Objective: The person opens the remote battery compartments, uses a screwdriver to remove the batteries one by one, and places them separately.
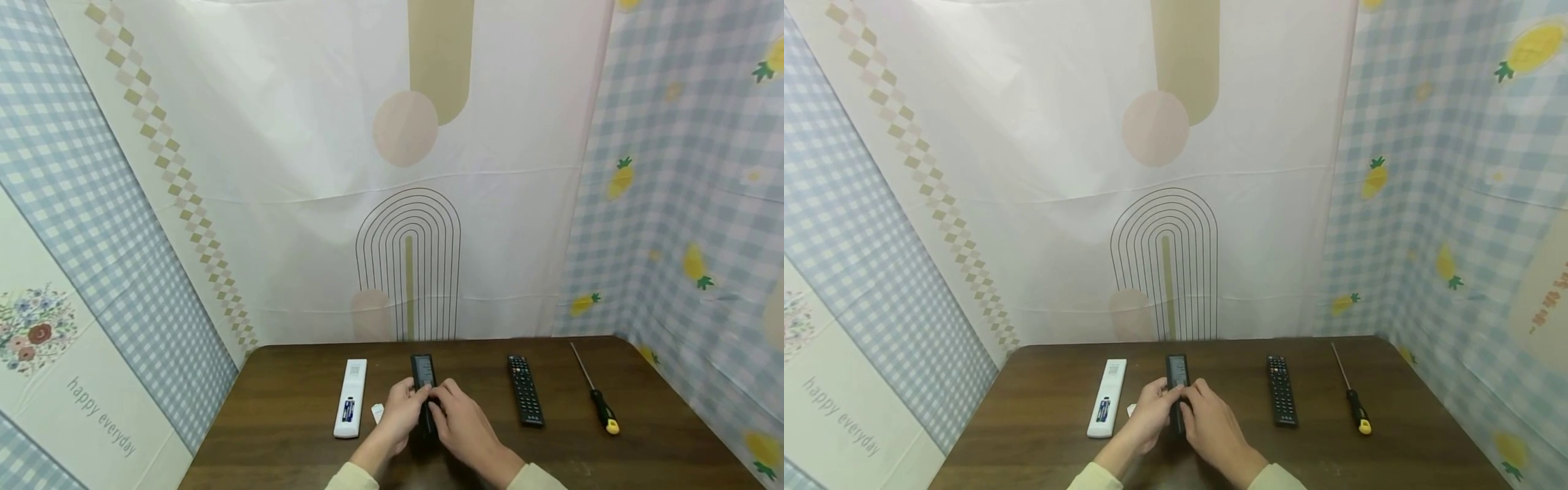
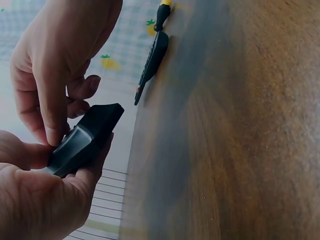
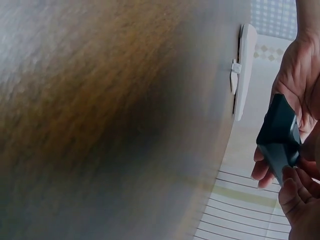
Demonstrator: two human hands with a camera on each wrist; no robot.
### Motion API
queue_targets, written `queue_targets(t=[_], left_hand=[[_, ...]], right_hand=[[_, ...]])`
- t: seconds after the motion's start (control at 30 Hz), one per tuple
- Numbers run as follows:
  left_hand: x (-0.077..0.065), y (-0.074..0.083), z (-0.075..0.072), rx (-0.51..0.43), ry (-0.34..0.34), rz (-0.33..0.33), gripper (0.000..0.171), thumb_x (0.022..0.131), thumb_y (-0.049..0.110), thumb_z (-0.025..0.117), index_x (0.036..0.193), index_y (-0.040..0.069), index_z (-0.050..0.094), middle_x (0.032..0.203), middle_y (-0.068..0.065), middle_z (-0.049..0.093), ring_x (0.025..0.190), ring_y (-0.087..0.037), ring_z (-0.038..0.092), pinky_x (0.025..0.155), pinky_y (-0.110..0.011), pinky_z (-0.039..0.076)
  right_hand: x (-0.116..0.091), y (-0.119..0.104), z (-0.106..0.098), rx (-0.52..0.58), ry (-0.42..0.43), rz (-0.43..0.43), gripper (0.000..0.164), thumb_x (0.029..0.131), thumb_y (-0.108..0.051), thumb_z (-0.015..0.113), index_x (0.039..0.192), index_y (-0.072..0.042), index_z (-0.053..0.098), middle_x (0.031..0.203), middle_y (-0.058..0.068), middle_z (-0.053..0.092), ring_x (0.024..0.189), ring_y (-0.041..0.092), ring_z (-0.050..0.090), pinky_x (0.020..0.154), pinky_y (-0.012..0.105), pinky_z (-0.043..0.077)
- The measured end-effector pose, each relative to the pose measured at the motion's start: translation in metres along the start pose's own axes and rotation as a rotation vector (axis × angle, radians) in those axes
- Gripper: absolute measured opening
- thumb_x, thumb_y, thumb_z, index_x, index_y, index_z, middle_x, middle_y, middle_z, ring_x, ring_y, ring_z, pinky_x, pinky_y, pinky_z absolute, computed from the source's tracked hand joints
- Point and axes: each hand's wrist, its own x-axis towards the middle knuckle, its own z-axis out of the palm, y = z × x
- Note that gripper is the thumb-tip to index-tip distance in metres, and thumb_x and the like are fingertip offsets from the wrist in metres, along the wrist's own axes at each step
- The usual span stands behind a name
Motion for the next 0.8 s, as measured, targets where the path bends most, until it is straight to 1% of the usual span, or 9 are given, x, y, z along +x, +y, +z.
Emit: queue_targets(t=[0.07,0.17,0.27,0.4,0.5,0.63,0.8], left_hand=[[-0.001,0.001,0.001,0.002,0.000,-0.002,0.037,0.112,0.019,0.055,0.135,-0.010,0.057,0.115,-0.017,0.079,0.099,-0.018,0.077,0.082,-0.032,0.065],[-0.002,0.002,0.004,-0.005,0.002,-0.002,0.033,0.112,0.019,0.054,0.131,-0.008,0.060,0.110,-0.012,0.080,0.096,-0.015,0.076,0.080,-0.030,0.064],[-0.002,0.002,0.006,-0.019,0.004,0.005,0.030,0.112,0.018,0.054,0.127,-0.006,0.062,0.108,-0.009,0.080,0.094,-0.013,0.075,0.080,-0.029,0.064],[0.000,0.000,0.006,-0.032,0.009,0.017,0.029,0.112,0.019,0.054,0.126,-0.006,0.063,0.106,-0.009,0.080,0.091,-0.013,0.074,0.080,-0.029,0.063],[0.001,0.000,0.005,-0.041,0.015,0.019,0.030,0.111,0.020,0.055,0.126,-0.006,0.063,0.105,-0.009,0.080,0.091,-0.013,0.074,0.080,-0.029,0.063],[0.001,0.004,0.005,-0.063,0.021,0.017,0.035,0.112,0.023,0.054,0.130,-0.007,0.060,0.107,-0.010,0.079,0.093,-0.015,0.075,0.082,-0.030,0.064],[0.003,0.010,0.003,-0.106,0.028,0.012,0.039,0.113,0.023,0.053,0.135,-0.009,0.057,0.111,-0.013,0.078,0.096,-0.017,0.075,0.083,-0.031,0.064]], right_hand=[[0.000,-0.001,0.000,-0.006,0.026,-0.013,0.013,0.093,-0.007,0.080,0.103,-0.012,0.074,0.094,-0.006,0.060,0.069,-0.007,0.046,0.058,0.017,0.045],[0.002,-0.002,-0.001,0.009,0.037,-0.010,0.014,0.093,-0.006,0.080,0.100,-0.013,0.070,0.092,-0.006,0.058,0.069,-0.006,0.046,0.059,0.018,0.045],[0.005,-0.003,-0.003,0.035,0.003,0.020,0.015,0.094,-0.006,0.078,0.098,-0.015,0.067,0.092,-0.006,0.058,0.070,-0.004,0.047,0.060,0.019,0.046],[0.009,-0.002,-0.004,0.053,-0.055,0.062,0.013,0.097,-0.009,0.075,0.098,-0.016,0.064,0.094,-0.007,0.057,0.070,-0.002,0.048,0.061,0.019,0.047],[0.010,-0.001,-0.002,0.061,-0.062,0.075,0.011,0.099,-0.011,0.074,0.099,-0.017,0.064,0.094,-0.008,0.056,0.071,-0.002,0.048,0.062,0.019,0.047],[0.009,-0.001,0.001,0.077,-0.023,0.057,0.010,0.100,-0.011,0.074,0.104,-0.017,0.066,0.095,-0.010,0.055,0.072,-0.004,0.048,0.063,0.019,0.048],[0.008,0.000,0.002,0.098,0.067,-0.015,0.016,0.098,-0.005,0.074,0.111,-0.014,0.072,0.096,-0.009,0.057,0.072,-0.006,0.047,0.062,0.017,0.049]])
